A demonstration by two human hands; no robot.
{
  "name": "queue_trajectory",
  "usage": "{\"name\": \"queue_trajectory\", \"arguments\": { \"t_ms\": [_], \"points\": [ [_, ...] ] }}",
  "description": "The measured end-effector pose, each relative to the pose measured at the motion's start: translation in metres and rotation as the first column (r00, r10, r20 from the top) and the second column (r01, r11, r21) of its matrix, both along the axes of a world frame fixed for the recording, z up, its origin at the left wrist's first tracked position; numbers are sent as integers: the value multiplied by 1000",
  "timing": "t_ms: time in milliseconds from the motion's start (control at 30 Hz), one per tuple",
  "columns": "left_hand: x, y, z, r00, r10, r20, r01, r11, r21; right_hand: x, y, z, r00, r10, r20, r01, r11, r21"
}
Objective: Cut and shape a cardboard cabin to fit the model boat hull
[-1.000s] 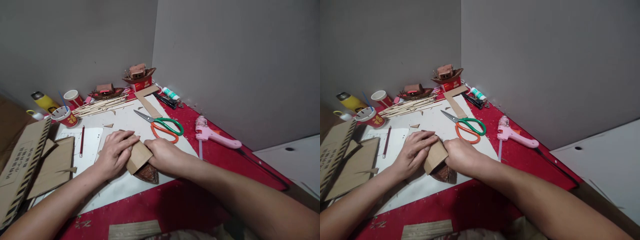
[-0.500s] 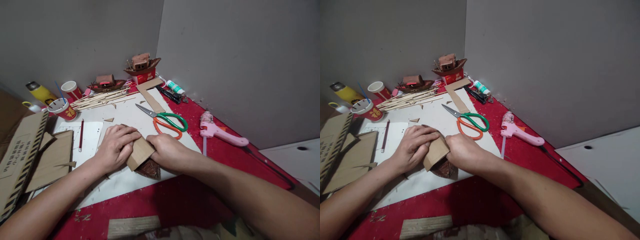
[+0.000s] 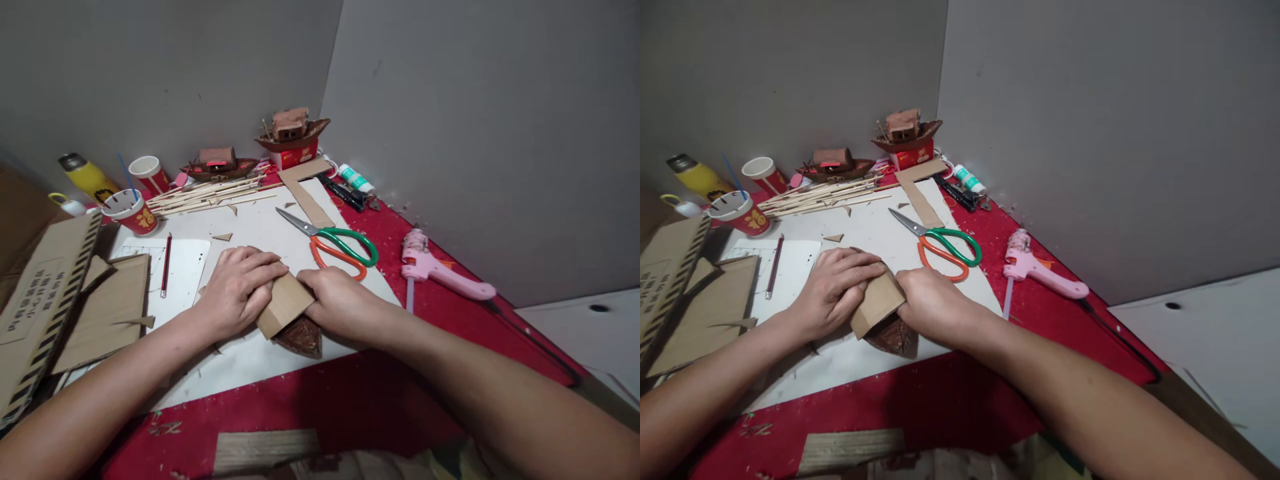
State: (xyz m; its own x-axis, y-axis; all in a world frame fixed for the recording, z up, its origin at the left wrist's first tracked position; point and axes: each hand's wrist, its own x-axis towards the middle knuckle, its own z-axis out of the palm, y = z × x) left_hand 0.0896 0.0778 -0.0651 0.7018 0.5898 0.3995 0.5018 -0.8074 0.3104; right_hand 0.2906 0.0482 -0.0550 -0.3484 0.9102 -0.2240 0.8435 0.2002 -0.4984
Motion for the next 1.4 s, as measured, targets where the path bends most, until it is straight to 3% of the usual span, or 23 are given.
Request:
{"name": "queue_trajectory", "arguments": {
  "t_ms": [100, 200, 300, 433, 500, 567, 633, 733, 867, 1067, 1200, 1400],
  "points": [
    [-2, -2, 3, 999, 25, 34, -24, 999, -25, 1, 0, -2, 1000, 2, -14, -2, 1000, 14],
    [-7, -2, 6, 973, 104, 207, -85, 991, -100, 1, 0, -6, 993, -1, -116, 4, 1000, 24],
    [-13, 0, 10, 873, 239, 425, -173, 967, -189, 1, 1, -9, 961, -15, -275, 27, 999, 41],
    [-20, -2, 14, 735, 367, 570, -279, 930, -239, 1, 2, -9, 910, -57, -411, 90, 994, 62],
    [-22, -8, 15, 735, 318, 599, -327, 940, -98, 2, 3, -9, 909, -67, -411, 121, 987, 107],
    [-23, -17, 18, 823, 170, 542, -311, 933, 180, 4, 4, -9, 929, -87, -361, 159, 972, 175],
    [-22, -26, 21, 935, 12, 356, -191, 860, 472, 5, 5, -9, 946, -107, -305, 182, 956, 229],
    [-16, -34, 24, 995, -7, 100, -65, 718, 693, 6, 6, -9, 961, -123, -249, 190, 944, 269],
    [-8, -32, 24, 993, 95, 70, -116, 685, 719, 5, 6, -9, 960, -148, -239, 221, 923, 314],
    [0, -24, 24, 985, 124, 124, -175, 677, 715, -3, 2, -7, 861, -145, -488, 369, 838, 402],
    [14, -22, 35, 968, 169, 187, -252, 628, 736, -8, 0, -3, 799, -196, -568, 475, 786, 396],
    [38, -27, 50, 940, 142, 311, -331, 610, 720, -4, 3, 0, 721, -197, -664, 575, 704, 416]
  ]
}}
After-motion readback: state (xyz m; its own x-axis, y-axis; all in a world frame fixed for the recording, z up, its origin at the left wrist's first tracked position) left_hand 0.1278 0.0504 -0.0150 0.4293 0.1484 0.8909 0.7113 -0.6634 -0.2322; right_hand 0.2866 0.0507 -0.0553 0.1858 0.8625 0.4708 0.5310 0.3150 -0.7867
